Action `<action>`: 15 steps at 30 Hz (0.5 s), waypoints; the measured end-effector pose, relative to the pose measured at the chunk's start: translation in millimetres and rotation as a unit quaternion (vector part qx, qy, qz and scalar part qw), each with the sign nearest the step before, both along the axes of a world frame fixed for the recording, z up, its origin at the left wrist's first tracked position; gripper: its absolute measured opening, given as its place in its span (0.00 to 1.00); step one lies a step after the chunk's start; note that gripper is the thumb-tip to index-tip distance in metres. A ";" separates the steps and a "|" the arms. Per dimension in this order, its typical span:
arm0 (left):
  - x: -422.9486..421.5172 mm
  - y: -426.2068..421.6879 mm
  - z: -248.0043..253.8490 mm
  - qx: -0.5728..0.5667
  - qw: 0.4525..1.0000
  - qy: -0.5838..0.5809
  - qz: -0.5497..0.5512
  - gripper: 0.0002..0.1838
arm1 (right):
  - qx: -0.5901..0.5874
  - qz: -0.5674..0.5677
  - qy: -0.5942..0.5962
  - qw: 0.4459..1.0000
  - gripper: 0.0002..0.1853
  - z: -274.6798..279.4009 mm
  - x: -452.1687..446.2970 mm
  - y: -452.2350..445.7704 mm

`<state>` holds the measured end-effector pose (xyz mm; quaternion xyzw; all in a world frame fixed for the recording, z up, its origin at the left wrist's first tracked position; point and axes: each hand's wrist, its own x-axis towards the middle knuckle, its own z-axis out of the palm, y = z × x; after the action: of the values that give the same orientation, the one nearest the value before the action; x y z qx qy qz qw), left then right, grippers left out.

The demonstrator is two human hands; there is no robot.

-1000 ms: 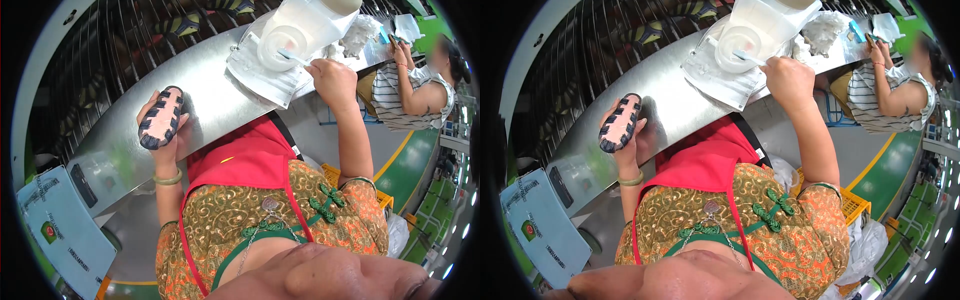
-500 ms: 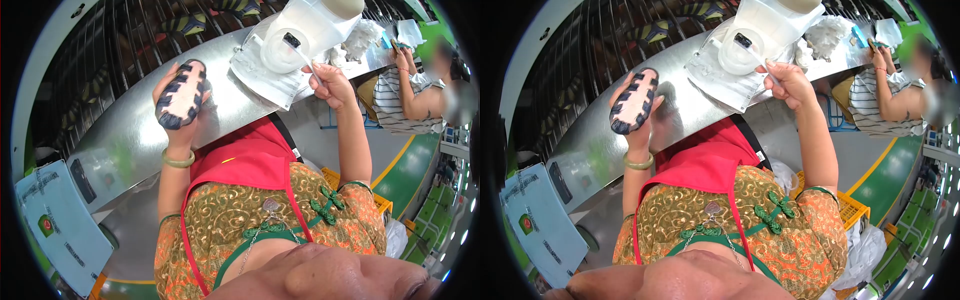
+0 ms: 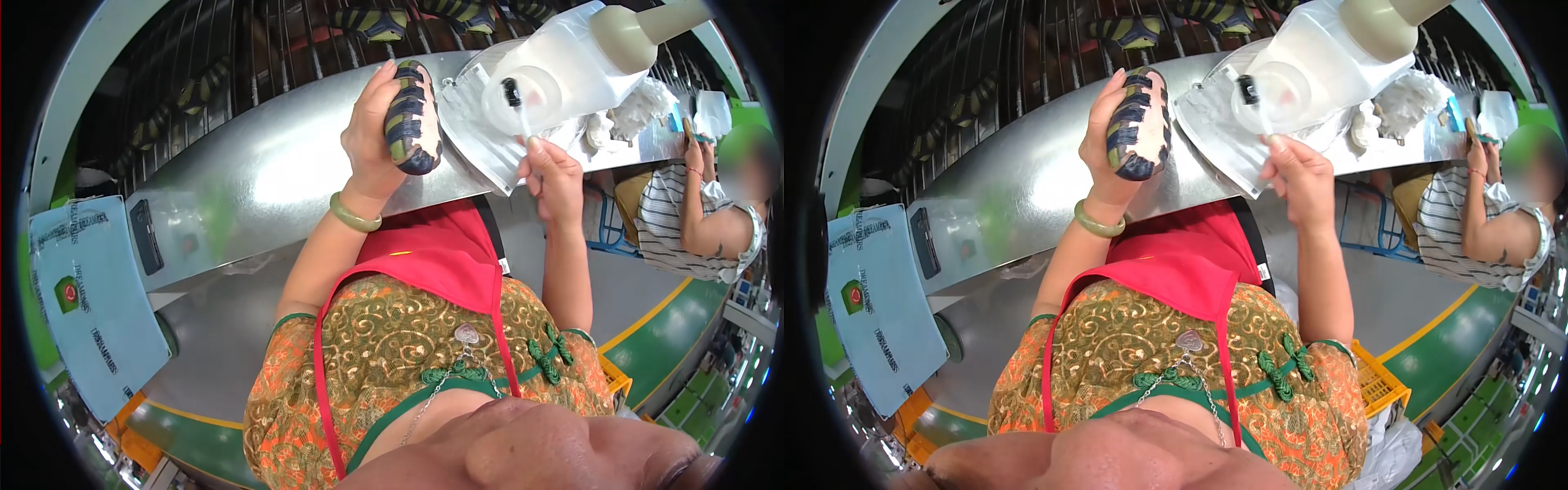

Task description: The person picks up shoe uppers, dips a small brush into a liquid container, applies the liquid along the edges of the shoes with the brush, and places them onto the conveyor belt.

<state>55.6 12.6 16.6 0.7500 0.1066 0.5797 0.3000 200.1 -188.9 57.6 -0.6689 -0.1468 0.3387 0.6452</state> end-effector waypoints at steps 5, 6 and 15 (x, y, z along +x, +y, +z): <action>7.9 5.3 6.4 0.065 0.994 0.001 0.092 0.25 | 0.067 0.077 0.005 0.995 0.13 13.1 -46.3 11.5; 7.2 4.8 11.7 0.082 0.991 0.008 0.105 0.25 | 0.089 0.090 0.002 0.992 0.12 15.9 -51.8 11.9; 5.0 6.7 18.1 0.180 0.969 0.036 0.167 0.21 | 0.084 0.084 -0.068 0.991 0.10 20.1 -65.5 15.7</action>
<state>60.7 19.3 34.7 0.7836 0.1348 0.6039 0.0553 134.6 -173.2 77.7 -0.6194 -0.2736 0.3317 0.6568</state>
